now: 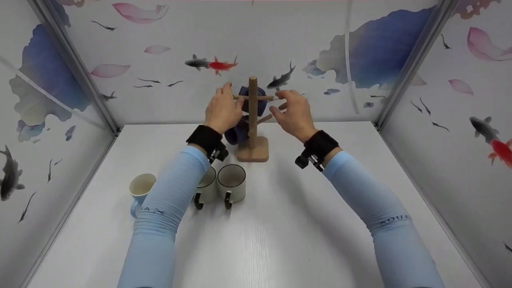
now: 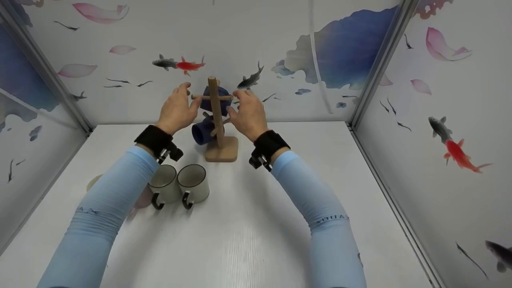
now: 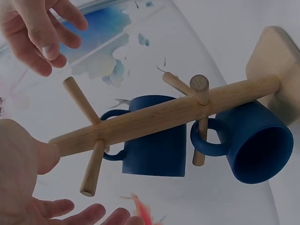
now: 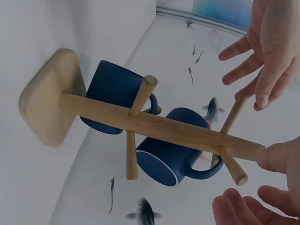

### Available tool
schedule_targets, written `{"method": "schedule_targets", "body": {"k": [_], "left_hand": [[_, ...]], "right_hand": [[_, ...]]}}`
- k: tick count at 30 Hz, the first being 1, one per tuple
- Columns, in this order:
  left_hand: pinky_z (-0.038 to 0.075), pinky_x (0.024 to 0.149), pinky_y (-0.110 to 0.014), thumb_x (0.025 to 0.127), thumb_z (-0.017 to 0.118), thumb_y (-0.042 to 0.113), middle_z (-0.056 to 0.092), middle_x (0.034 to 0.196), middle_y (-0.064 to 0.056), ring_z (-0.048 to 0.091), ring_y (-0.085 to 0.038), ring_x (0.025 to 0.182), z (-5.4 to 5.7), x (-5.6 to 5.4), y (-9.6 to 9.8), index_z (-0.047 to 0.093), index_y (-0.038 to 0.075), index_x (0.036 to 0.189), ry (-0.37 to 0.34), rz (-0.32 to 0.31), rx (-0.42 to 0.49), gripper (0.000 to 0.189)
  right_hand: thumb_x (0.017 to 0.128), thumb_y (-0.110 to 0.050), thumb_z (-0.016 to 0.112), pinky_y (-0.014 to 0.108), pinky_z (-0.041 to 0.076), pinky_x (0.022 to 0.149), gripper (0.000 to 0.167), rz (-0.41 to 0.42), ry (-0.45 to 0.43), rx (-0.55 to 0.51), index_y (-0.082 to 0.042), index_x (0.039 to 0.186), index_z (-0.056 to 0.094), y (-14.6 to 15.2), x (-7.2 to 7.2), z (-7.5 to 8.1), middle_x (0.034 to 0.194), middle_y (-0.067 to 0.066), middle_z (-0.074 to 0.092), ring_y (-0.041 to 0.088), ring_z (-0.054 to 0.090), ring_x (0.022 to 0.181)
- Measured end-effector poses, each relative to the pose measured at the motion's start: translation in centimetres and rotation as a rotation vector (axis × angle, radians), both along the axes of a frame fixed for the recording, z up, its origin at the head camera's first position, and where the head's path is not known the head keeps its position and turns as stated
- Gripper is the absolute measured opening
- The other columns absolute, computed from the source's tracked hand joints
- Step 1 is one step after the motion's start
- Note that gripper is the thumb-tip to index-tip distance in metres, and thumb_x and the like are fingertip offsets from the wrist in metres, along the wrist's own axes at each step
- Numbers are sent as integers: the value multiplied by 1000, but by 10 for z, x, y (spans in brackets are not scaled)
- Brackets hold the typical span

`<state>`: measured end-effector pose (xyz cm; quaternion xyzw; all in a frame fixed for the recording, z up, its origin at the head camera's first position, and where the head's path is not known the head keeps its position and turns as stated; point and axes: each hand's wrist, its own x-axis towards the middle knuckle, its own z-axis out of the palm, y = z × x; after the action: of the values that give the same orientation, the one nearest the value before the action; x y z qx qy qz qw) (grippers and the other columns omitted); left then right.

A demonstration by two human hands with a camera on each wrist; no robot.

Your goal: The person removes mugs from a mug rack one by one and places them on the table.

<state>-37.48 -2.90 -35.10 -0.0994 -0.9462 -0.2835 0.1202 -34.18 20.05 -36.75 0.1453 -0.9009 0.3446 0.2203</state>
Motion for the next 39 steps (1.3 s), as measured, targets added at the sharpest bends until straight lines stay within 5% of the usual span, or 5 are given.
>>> {"method": "schedule_targets", "body": {"k": [5,12,22,39], "left_hand": [[57,115,-54,120,50,31,71,148,-25,71,-43,135,-4,-15,8,55,1,158,-5,23,19,49],[62,101,-50,119,52,22,81,121,-22,78,-39,113,-7,-22,21,75,-3,126,23,-1,31,35],[62,107,-47,112,64,17,82,127,-18,77,-36,121,1,-27,17,80,-1,123,-63,50,106,28],[60,111,-46,108,58,12,80,136,-16,74,-34,128,7,-37,11,80,-1,130,-116,14,186,34]], "right_hand": [[108,-18,74,49,66,99,40,-33,15,5,1,144,71,-7,-20,-3,137,23,73,37,81,113],[114,-17,66,45,57,80,24,-67,92,54,-1,119,83,-12,-36,-17,103,21,79,36,74,91],[115,-16,63,46,57,80,26,-92,104,53,-1,116,83,-24,-36,-20,102,21,80,36,72,89],[113,-16,65,52,56,73,27,-75,228,152,1,95,76,-26,-27,-22,85,23,73,42,71,79]]}}
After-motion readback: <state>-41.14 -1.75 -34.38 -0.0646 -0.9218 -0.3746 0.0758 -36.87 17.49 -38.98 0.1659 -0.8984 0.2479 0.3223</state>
